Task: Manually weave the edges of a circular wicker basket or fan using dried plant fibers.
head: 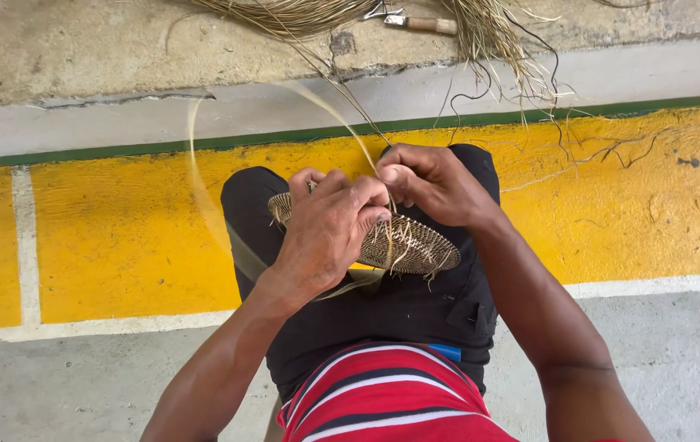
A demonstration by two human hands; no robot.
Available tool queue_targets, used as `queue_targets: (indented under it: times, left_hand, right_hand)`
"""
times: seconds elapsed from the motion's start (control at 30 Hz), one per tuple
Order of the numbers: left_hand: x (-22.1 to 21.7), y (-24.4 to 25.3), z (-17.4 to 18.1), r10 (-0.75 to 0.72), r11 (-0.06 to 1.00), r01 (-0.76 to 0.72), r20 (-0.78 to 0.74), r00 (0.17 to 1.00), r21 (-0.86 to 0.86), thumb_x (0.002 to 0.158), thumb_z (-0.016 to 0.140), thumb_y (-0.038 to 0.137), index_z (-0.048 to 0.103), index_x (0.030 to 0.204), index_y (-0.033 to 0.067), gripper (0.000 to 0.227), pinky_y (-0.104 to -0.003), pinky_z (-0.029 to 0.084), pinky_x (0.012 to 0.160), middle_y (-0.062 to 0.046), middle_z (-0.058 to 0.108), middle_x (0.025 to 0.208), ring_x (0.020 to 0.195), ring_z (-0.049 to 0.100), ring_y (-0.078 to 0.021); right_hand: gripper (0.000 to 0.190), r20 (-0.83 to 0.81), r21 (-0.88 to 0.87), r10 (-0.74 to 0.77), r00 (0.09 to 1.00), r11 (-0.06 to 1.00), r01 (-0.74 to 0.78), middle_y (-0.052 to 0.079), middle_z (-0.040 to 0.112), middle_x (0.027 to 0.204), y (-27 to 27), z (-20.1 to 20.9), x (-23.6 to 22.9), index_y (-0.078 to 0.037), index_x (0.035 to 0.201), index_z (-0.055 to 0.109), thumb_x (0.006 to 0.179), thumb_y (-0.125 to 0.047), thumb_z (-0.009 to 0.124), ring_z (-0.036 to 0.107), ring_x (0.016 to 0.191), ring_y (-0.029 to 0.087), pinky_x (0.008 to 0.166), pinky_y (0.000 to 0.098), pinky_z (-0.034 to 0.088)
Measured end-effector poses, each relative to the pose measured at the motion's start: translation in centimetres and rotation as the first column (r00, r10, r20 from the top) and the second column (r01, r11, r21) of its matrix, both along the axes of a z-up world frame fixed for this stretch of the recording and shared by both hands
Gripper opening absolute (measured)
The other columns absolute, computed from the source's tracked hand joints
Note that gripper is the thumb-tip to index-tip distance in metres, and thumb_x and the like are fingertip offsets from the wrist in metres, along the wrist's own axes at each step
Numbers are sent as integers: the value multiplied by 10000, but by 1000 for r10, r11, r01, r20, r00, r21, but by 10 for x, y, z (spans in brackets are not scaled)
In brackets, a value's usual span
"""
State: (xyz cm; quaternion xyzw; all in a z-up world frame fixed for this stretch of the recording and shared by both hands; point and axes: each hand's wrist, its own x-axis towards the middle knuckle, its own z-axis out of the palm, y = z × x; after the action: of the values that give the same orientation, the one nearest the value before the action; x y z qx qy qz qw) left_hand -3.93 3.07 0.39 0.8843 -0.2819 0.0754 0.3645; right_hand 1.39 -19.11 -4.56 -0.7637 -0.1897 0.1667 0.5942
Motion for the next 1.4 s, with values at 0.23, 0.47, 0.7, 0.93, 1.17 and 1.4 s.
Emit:
queue_targets:
  times: [0.23,0.47,0.7,0.93,1.17,1.4]
  left_hand:
    - [2,11,-4,-66,998,66,-60,996,-9,963,687,129,686,1092,173,136,-427,308,974,60,736,948,895,586,-162]
    - [1,3,-16,-25,995,20,-51,998,-97,924,735,113,729,1130,189,219,-428,299,950,45,753,1006,915,614,-127]
    - [-2,0,-12,-39,991,39,3,999,-124,897,749,65,750,1161,261,329,-417,305,962,75,737,1073,957,591,-150]
    - [2,-3,-15,-25,984,25,3,1000,-174,899,748,104,747,1157,294,321,-399,330,962,61,580,1000,1018,587,-143]
    - [2,-15,-20,-17,994,20,35,999,-107,926,721,107,744,1122,266,253,-409,315,969,104,657,966,963,553,-148]
    - [14,-15,-31,-9,989,2,-46,999,-145,963,689,196,725,1132,258,183,-410,292,959,116,754,1017,929,542,-143]
  right_hand:
    - [292,202,-33,-69,977,996,77,-22,594,731,7,14,-10,-41,831,609,1071,-207,619,518,640,68,562,271,422]
    - [226,255,13,-87,963,996,87,7,609,744,-8,33,-41,-26,854,650,1038,-156,669,538,652,85,577,276,429]
    - [178,-60,153,55,997,987,-45,-6,661,937,-32,-18,-17,-25,1133,703,1064,-159,608,607,853,75,755,242,516]
    - [111,-38,215,139,990,968,-128,13,657,997,-31,-28,-9,-28,1099,678,1029,-109,653,602,914,81,801,259,517]
    - [143,-1,471,-439,899,792,388,58,594,914,-87,-68,116,-80,978,565,1118,-70,587,506,631,136,610,307,554]
    - [420,43,39,89,995,995,-91,104,668,851,-38,-13,-2,42,1225,661,1104,-315,475,644,696,132,629,285,547]
